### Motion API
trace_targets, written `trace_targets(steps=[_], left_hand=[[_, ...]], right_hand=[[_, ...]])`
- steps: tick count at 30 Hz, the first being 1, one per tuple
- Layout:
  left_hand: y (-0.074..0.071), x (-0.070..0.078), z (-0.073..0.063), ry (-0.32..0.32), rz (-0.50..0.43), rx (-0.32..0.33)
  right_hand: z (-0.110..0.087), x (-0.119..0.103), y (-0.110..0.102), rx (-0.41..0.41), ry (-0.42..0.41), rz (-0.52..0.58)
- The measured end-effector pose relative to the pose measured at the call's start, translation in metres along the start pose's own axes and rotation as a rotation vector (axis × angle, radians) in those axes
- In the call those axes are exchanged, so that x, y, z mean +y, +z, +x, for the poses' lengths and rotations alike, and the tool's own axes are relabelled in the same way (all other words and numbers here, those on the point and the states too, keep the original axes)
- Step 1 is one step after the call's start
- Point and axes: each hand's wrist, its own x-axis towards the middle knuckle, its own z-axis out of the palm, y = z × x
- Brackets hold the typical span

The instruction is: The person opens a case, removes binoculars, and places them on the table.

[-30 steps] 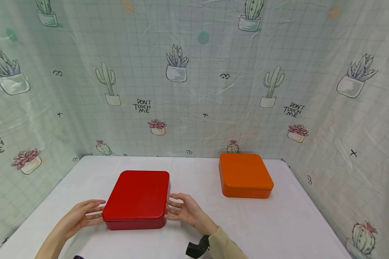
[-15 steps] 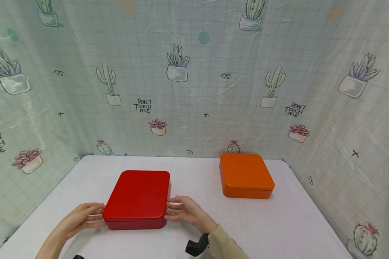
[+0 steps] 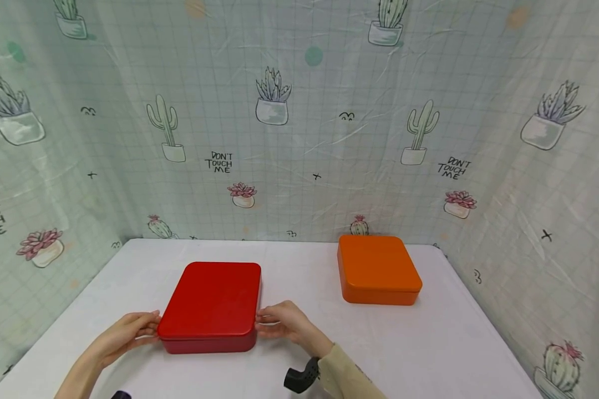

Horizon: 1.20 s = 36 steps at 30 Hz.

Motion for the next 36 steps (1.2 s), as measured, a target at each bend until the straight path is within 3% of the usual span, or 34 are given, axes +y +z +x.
trace_targets(steps=[5, 12, 19, 26, 36], left_hand=[[-0.002, 0.001, -0.001, -0.012, -0.005, -0.024], [0.0, 0.005, -0.001, -0.028, 0.108, -0.006], [0.004, 0.013, 0.002, -0.027, 0.163, 0.007], [0.007, 0.014, 0.004, -0.136, 0.131, 0.127], [0.01, 0.013, 0.0, -0.133, 0.148, 0.168]], right_hand=[[0.001, 0.0, 0.002, 0.026, 0.033, 0.016], [0.005, 0.0, 0.005, 0.024, 0.054, -0.013], [0.011, -0.005, 0.0, 0.019, 0.066, -0.063], [0.012, -0.003, -0.003, -0.011, 0.071, -0.071], [0.011, 0.005, 0.001, 0.02, 0.025, -0.088]])
